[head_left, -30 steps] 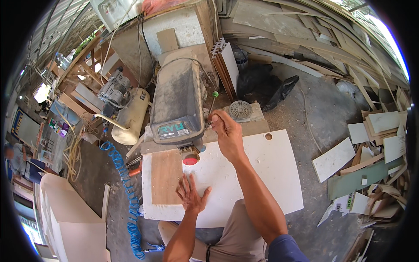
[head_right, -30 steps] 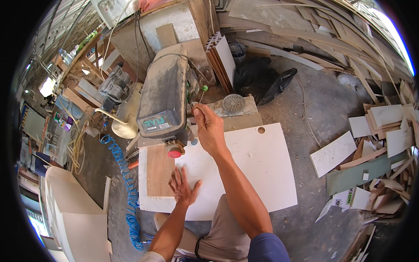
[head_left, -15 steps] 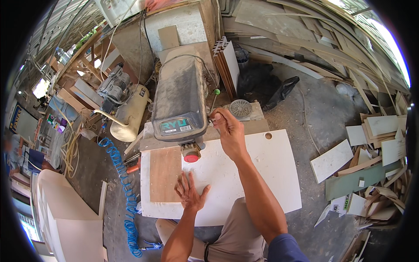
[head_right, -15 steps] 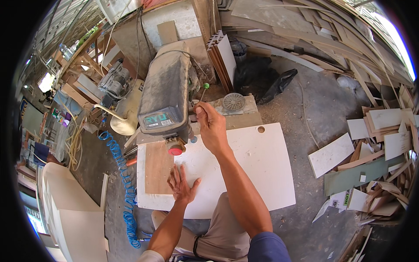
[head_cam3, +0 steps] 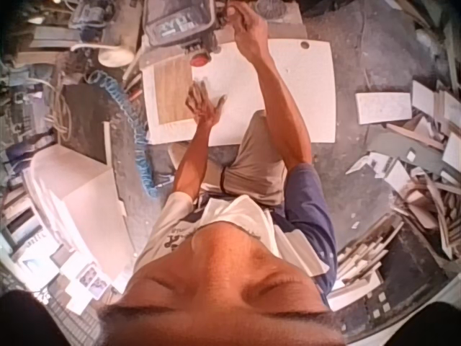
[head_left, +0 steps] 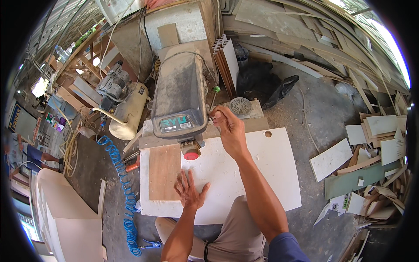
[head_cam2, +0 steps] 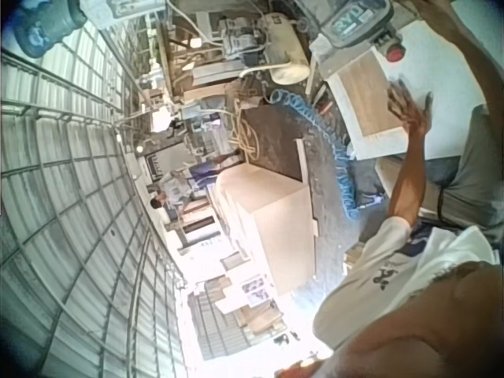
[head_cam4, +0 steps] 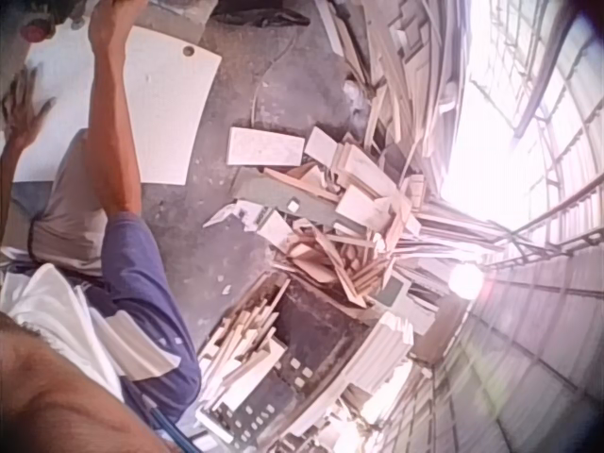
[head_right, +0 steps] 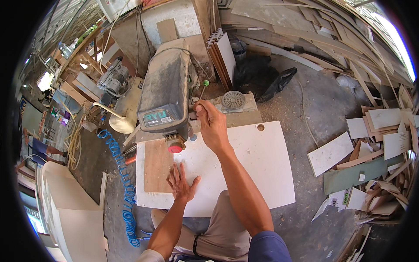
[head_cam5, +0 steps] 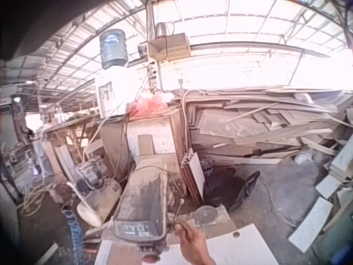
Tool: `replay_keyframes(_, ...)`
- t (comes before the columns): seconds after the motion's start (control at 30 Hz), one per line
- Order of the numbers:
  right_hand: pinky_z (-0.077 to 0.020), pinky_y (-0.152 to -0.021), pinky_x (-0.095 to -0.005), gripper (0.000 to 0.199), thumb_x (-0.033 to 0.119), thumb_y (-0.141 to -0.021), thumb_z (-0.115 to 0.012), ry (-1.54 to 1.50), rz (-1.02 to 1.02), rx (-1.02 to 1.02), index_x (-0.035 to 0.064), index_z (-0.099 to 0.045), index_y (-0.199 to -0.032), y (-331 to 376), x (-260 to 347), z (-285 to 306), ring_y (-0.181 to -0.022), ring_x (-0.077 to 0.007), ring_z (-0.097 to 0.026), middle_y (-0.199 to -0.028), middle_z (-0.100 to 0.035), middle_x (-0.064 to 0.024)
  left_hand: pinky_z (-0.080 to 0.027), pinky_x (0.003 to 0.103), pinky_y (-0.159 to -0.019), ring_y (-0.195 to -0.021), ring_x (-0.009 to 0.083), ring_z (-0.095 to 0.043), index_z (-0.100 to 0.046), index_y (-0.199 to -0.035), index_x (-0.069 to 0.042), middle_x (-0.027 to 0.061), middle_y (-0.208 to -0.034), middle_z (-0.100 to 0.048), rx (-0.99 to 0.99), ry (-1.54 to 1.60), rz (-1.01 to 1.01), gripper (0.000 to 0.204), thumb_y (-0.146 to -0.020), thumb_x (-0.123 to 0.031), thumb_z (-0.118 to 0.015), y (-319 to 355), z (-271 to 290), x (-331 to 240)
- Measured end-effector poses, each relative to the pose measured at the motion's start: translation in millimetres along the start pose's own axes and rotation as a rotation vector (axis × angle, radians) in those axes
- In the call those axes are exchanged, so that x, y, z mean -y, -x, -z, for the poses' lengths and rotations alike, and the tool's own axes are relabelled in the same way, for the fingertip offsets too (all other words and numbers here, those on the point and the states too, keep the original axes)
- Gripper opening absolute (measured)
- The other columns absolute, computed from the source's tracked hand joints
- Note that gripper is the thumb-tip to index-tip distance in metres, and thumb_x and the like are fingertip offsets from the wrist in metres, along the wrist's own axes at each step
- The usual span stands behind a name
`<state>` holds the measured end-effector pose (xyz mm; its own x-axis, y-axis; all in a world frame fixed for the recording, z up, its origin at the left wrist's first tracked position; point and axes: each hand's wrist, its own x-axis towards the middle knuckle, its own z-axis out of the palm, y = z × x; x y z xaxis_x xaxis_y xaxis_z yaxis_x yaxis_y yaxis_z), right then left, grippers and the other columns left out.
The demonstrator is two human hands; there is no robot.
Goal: The person positions a white board under a drill press, lowers the drill to create multiple holes, and uses a handheld air blower to clear away sawdust.
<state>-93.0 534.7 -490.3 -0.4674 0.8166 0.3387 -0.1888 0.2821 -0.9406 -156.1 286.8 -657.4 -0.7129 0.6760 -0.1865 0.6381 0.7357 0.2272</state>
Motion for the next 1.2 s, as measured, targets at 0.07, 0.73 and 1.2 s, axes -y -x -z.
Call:
replay_keyframes(0.07,-0.0562,-0.086,-0.031,0.03,0.027,-0.113,-0.057,0.002,-0.005,0.003,-0.0003,-0.067,-0.117,0.4,0.5,0.1,-0.09,-0.0131,-0.063,-0.101,-0.071,-0.0042,-0.006,0.064,-0.129,-0.163,0.0433,-0.009,-0.011,-0.173,-0.015,0.0168,-0.179,-0.003,0.001,0.005,0.001,0.115,-0.091,-0.084,-0.051,0.2,0.7,0.1)
replay_keyframes(0.73,-0.0555,-0.084,-0.0305,0.027,0.025,-0.113,-0.057,-0.012,0.01,-0.003,0.0003,-0.067,-0.114,6.4,-0.5,0.4,-0.088,-0.0126,-0.061,-0.097,-0.069,-0.0029,-0.006,0.063,-0.129,-0.163,0.0431,-0.008,-0.012,-0.173,-0.016,0.0176,-0.179,-0.004,-0.006,-0.008,-0.002,0.113,-0.091,-0.083,-0.052,0.8,-0.4,-0.2)
replay_keyframes(1.2,-0.0534,-0.084,-0.0308,0.027,0.025,-0.114,-0.056,0.056,0.023,0.03,0.0001,-0.066,-0.114,12.3,-2.3,4.6,-0.088,-0.0131,-0.06,-0.096,-0.068,-0.0038,-0.007,0.064,-0.129,-0.164,0.0431,-0.008,-0.013,-0.172,-0.017,0.0166,-0.179,-0.004,-0.016,0.008,-0.003,0.112,-0.091,-0.082,-0.054,0.4,-0.8,0.5)
